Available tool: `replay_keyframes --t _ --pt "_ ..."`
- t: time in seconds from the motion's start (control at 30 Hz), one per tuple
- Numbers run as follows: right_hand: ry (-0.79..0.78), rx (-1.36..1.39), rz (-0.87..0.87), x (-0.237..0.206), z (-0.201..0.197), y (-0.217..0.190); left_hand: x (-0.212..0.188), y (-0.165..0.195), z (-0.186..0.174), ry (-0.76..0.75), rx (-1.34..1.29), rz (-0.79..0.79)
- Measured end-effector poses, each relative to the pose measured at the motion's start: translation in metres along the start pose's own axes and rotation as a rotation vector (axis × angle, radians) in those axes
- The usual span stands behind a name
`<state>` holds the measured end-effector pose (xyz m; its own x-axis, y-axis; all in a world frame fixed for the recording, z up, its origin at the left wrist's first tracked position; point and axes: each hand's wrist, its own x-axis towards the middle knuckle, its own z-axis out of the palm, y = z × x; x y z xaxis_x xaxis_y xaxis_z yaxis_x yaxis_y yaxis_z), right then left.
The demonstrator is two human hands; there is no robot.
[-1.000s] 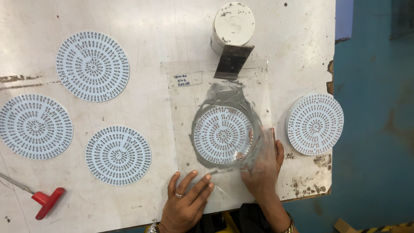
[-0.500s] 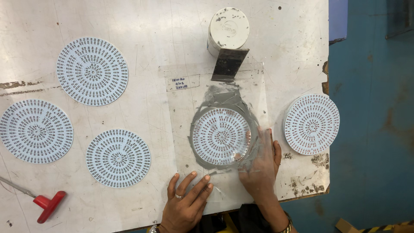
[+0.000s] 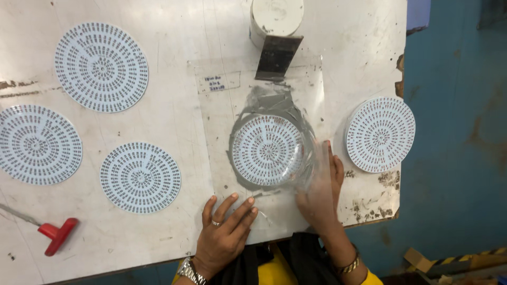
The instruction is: The person places a circular perforated disc under a transparent sheet, then uses a squeegee to spread gray paste over the disc. The person repeats this process with another disc, smoothing the paste and moving the finished disc aside.
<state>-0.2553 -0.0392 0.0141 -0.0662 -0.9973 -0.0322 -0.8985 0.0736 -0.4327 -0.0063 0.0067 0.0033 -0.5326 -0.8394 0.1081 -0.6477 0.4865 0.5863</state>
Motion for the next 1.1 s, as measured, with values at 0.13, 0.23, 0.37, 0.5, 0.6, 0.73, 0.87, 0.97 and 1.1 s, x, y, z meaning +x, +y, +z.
replay_keyframes --t 0.13,0.23,0.37,0.5,0.6,0.73,0.87,0.97,1.1 --pt "-0.016 -0.037 -0.041 0.0023 -0.0067 0.0019 0.0036 0.0014 -0.0034 -0.012 -0.002 -0.006" --pt "0.011 -0.059 -0.040 0.0040 -0.0073 -0.0015 0.0049 0.0015 -0.0050 -0.021 0.005 -0.008" --pt "0.012 -0.030 -0.031 0.0049 -0.0067 -0.0033 0.0036 0.0015 -0.0049 -0.027 0.020 -0.012" --pt "0.022 -0.064 -0.021 0.0044 -0.0050 -0.0021 0.0019 0.0019 -0.0018 -0.027 0.021 -0.017" --pt "0.043 -0.055 -0.025 0.0044 -0.0036 -0.0024 0.0013 0.0011 -0.0014 -0.026 0.024 -0.016" --pt "0.067 -0.061 -0.041 0.0060 -0.0035 -0.0037 0.0022 0.0007 -0.0022 -0.036 0.010 -0.015" --pt "0.054 -0.060 -0.029 0.0069 -0.0050 -0.0051 0.0031 0.0005 -0.0034 -0.036 0.009 -0.018" --pt "0.061 -0.038 -0.037 0.0059 -0.0055 -0.0050 0.0013 0.0002 -0.0021 -0.032 0.013 -0.017" --pt "0.046 -0.051 -0.027 0.0037 -0.0057 -0.0050 -0.0032 -0.0012 -0.0011 -0.030 -0.011 -0.014"
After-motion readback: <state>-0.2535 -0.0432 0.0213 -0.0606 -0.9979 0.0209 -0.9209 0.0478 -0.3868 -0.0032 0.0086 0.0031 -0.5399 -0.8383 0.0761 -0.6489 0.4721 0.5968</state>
